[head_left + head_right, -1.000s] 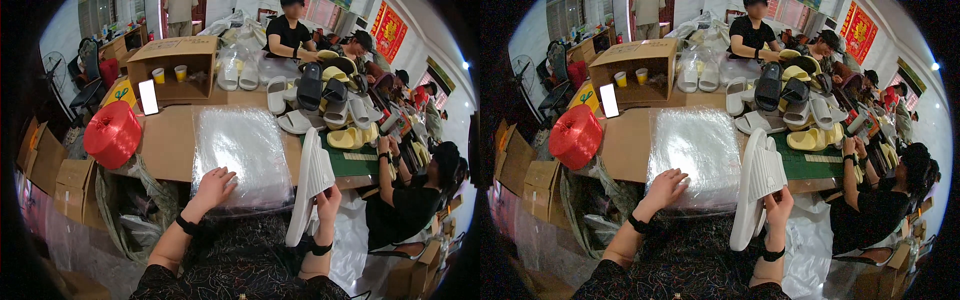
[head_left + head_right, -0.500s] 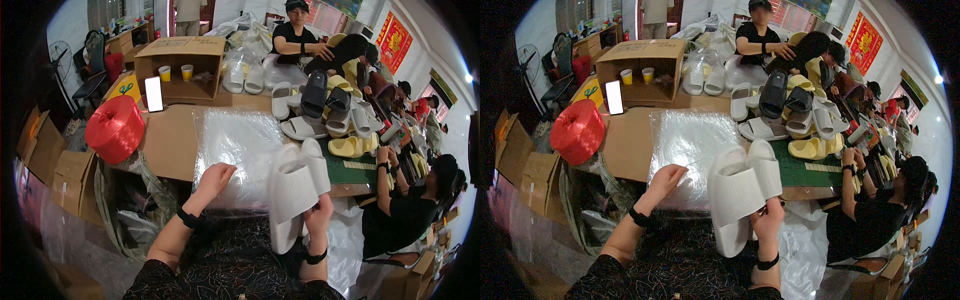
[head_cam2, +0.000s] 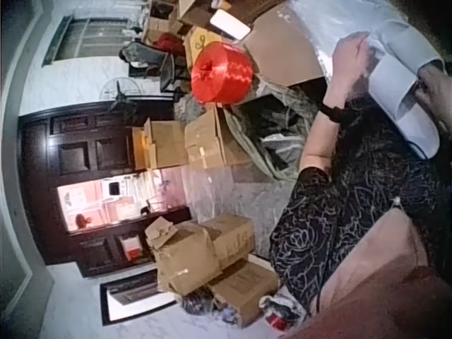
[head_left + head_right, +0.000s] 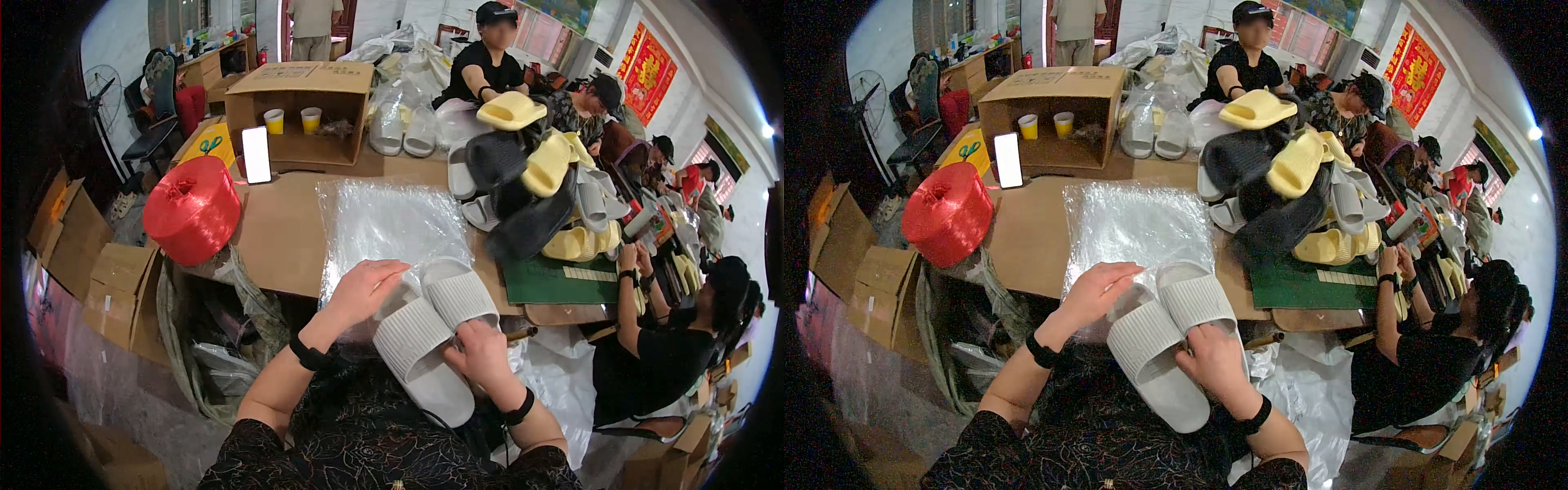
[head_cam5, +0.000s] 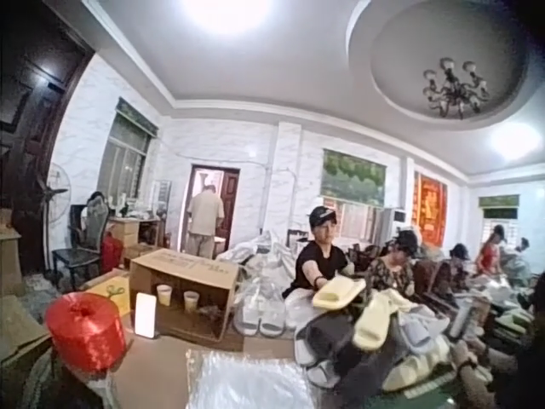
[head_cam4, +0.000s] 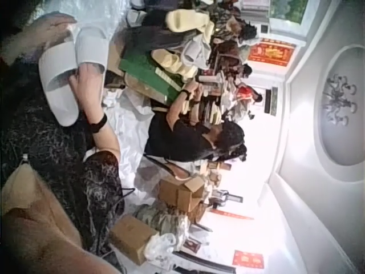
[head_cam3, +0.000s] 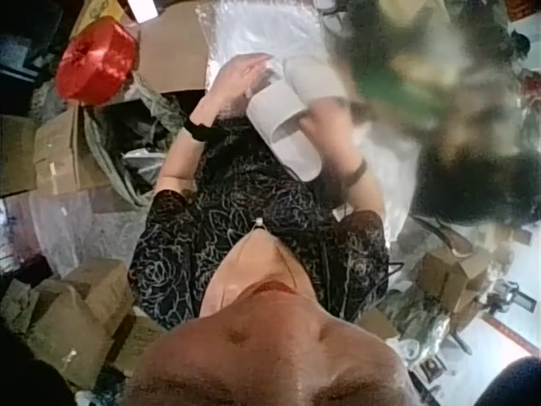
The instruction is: Packing finished slippers and sandals into plastic bags in a shoe manufacturing environment.
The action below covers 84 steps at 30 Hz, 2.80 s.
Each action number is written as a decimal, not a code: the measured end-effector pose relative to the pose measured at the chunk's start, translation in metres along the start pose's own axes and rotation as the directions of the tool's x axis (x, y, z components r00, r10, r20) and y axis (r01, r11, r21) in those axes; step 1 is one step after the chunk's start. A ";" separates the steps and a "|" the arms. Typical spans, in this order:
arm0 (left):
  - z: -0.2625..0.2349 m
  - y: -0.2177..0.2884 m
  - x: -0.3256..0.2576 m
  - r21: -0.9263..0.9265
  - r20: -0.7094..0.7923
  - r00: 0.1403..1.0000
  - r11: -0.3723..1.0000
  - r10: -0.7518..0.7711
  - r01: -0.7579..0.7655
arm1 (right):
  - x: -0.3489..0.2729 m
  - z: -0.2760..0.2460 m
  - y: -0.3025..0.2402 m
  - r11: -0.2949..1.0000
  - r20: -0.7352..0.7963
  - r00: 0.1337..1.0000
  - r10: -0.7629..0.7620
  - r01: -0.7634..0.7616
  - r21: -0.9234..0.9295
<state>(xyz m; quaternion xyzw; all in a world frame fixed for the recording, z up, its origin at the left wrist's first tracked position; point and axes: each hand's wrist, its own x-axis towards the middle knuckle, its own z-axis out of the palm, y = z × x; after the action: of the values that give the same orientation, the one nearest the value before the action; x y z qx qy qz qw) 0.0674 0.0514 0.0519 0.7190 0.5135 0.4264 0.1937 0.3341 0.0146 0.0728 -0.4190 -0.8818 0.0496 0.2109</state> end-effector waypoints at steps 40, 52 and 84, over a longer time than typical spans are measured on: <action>-0.046 0.037 -0.051 0.016 0.084 0.956 0.959 0.280 -0.282 | 0.176 0.145 -0.004 0.913 -0.115 0.950 0.289 -0.237 0.332; -0.055 -0.060 -0.078 -0.186 -0.027 0.736 0.727 -0.676 0.661 | 0.007 -0.013 0.023 0.657 0.411 0.888 0.208 -0.438 0.614; -0.033 -0.065 -0.056 -0.706 -0.299 0.876 0.706 -0.379 0.065 | 0.083 0.069 0.075 0.033 0.025 0.849 0.528 -0.050 0.998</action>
<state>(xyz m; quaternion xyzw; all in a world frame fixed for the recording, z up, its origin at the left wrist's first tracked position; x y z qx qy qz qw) -0.0029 0.0212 0.0011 0.4193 0.4370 0.7010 0.3765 0.3135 0.1324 0.0182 -0.3436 -0.4552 0.5880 0.5736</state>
